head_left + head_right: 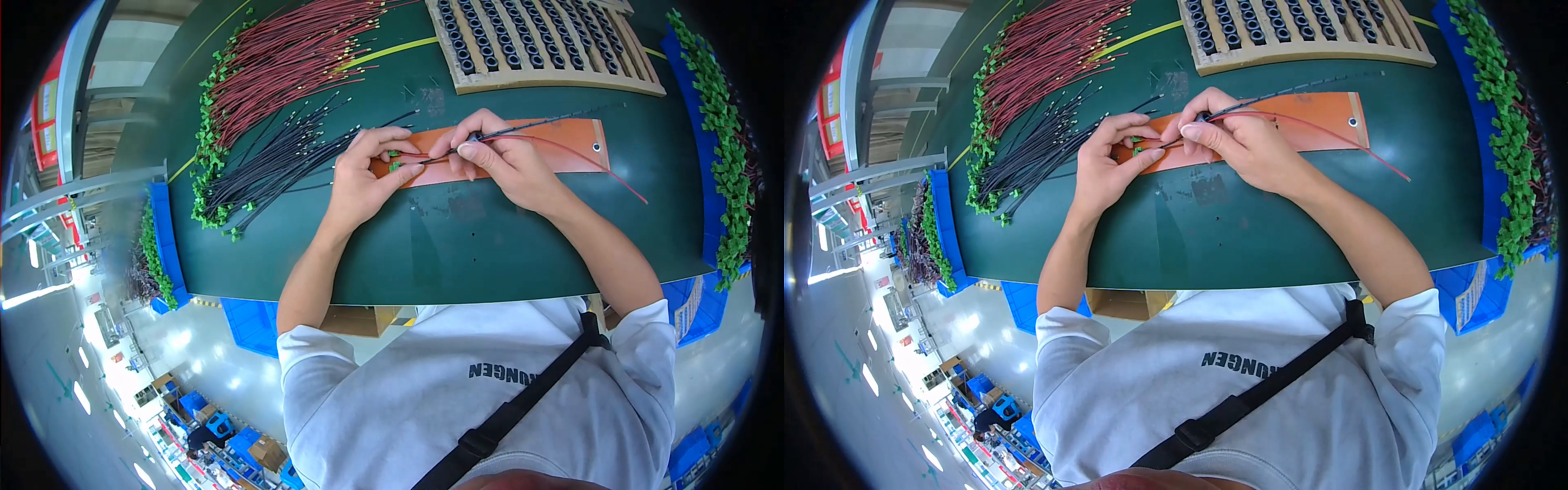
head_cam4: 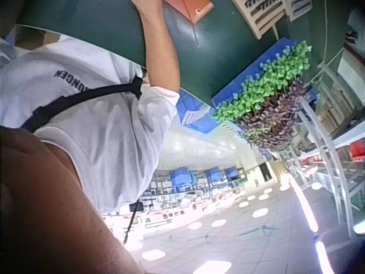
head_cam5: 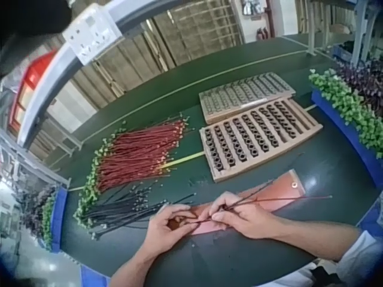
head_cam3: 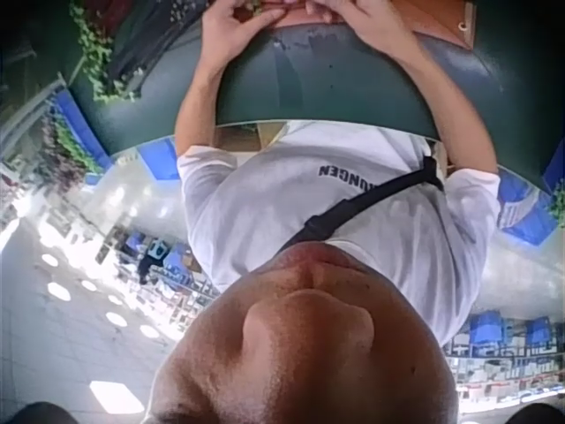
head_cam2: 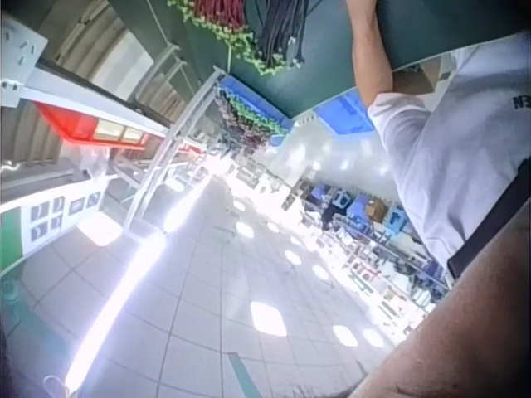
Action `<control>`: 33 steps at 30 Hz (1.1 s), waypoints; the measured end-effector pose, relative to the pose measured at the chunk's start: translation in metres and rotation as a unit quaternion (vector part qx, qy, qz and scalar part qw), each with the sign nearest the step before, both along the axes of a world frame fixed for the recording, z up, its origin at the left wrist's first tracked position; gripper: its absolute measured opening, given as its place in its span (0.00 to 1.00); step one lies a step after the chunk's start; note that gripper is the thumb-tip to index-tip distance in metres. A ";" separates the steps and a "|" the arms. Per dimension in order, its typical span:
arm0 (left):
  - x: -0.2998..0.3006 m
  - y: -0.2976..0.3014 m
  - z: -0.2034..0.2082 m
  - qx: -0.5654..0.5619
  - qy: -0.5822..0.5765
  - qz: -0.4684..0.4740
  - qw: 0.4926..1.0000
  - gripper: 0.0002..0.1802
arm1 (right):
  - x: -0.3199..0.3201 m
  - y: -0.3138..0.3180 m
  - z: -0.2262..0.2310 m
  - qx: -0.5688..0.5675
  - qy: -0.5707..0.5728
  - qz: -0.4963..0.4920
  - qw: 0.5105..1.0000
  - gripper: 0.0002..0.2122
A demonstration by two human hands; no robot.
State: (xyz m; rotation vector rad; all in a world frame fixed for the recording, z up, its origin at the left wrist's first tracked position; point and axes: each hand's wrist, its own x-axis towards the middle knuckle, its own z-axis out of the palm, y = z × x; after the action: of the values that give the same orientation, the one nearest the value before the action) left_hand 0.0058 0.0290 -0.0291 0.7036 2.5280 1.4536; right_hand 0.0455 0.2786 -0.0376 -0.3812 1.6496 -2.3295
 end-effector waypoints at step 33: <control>-0.048 -0.044 0.063 -0.356 0.471 -0.050 0.806 0.18 | 0.003 0.014 0.006 0.289 0.174 -0.032 0.941 0.11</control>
State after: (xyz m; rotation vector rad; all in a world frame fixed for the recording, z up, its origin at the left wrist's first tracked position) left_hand -0.0418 -0.0155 0.0337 1.6057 3.2314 -0.0864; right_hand 0.0490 0.2929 -0.0317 -0.6355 2.4346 -1.7549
